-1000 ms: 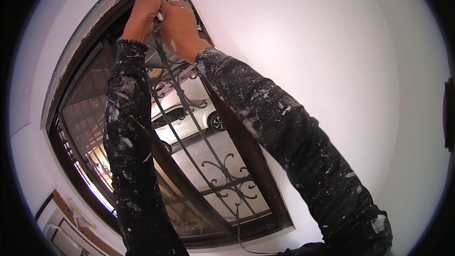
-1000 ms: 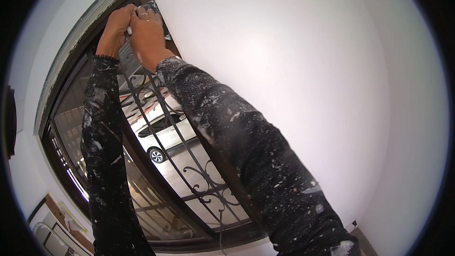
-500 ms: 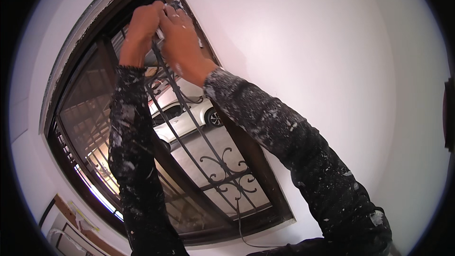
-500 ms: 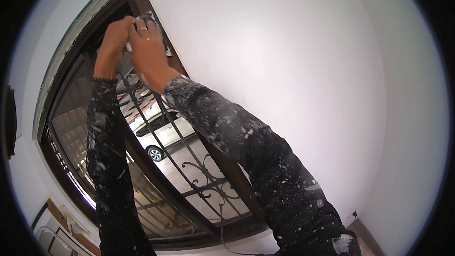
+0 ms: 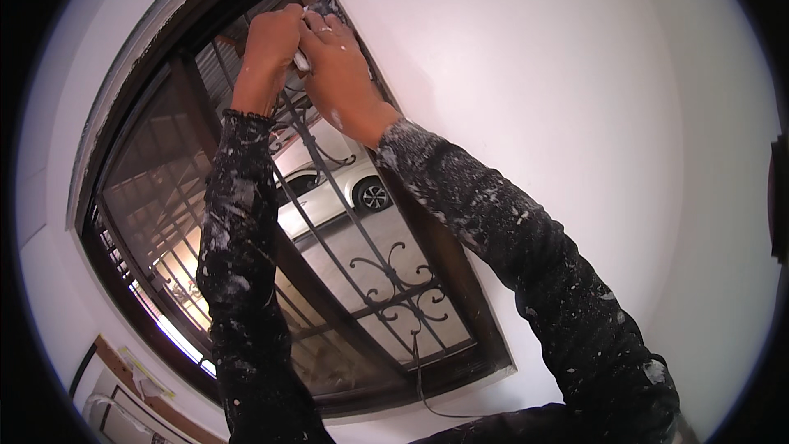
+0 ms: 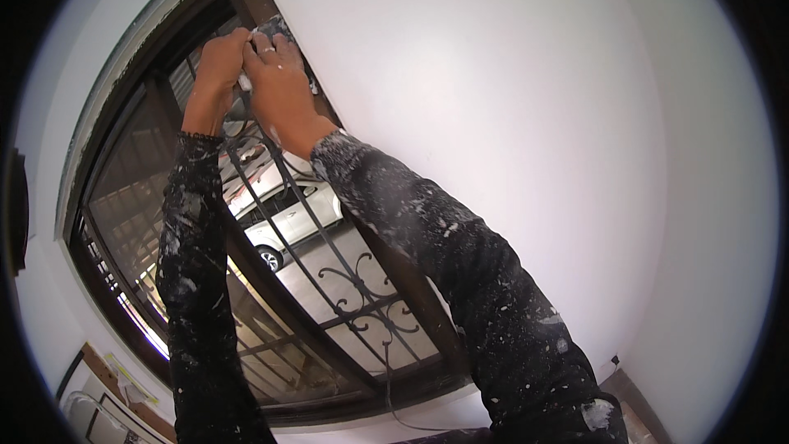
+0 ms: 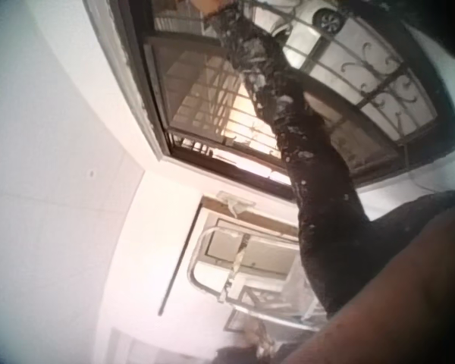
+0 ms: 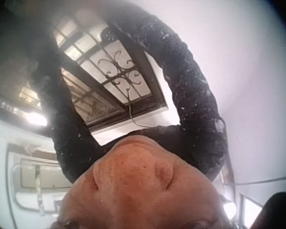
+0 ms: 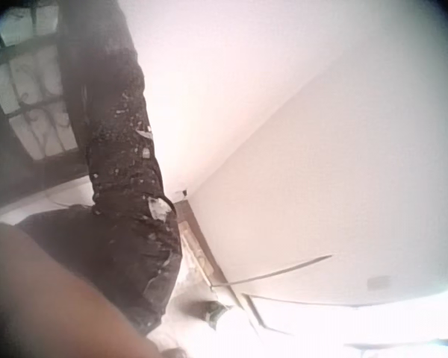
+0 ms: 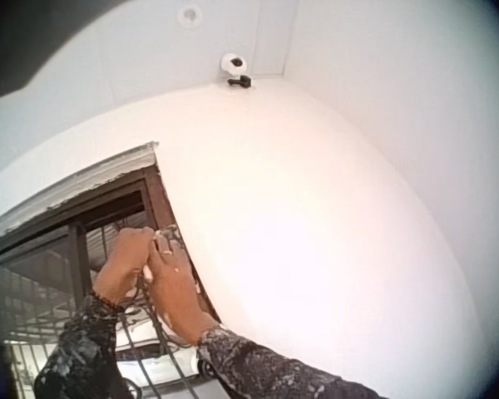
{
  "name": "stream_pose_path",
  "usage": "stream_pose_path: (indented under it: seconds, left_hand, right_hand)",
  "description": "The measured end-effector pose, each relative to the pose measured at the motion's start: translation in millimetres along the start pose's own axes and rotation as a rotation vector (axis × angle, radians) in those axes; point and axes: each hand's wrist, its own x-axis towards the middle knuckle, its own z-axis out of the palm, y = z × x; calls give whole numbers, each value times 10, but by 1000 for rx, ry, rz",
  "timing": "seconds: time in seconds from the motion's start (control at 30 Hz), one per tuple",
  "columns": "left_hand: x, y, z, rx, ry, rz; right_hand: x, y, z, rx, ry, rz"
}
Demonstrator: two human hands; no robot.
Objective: The person applies plaster to the wall around a window frame using a trowel, smoothing the surface along the edges. The person then moves a ladder and walks across the room.
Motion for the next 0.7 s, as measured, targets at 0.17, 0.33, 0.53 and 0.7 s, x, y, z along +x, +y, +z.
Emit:
stream_pose_path:
  seconds: [0.17,0.33,0.53,0.7]
  left_hand:
    - [-199,-49,43,211,-15,147]
    - [-330,-69,123,-173,-3,-48]
    - [-473,-40,184,-160,-7,-41]
    - [-553,-75,182,-199,18,-60]
  right_hand:
    - [-189,-41,-157,-3,-89,49]
    - [-312,-102,-239,2,-85,66]
    - [-401,-154,-347,8,-94,77]
    - [-422,-215,-396,44,-107,37]
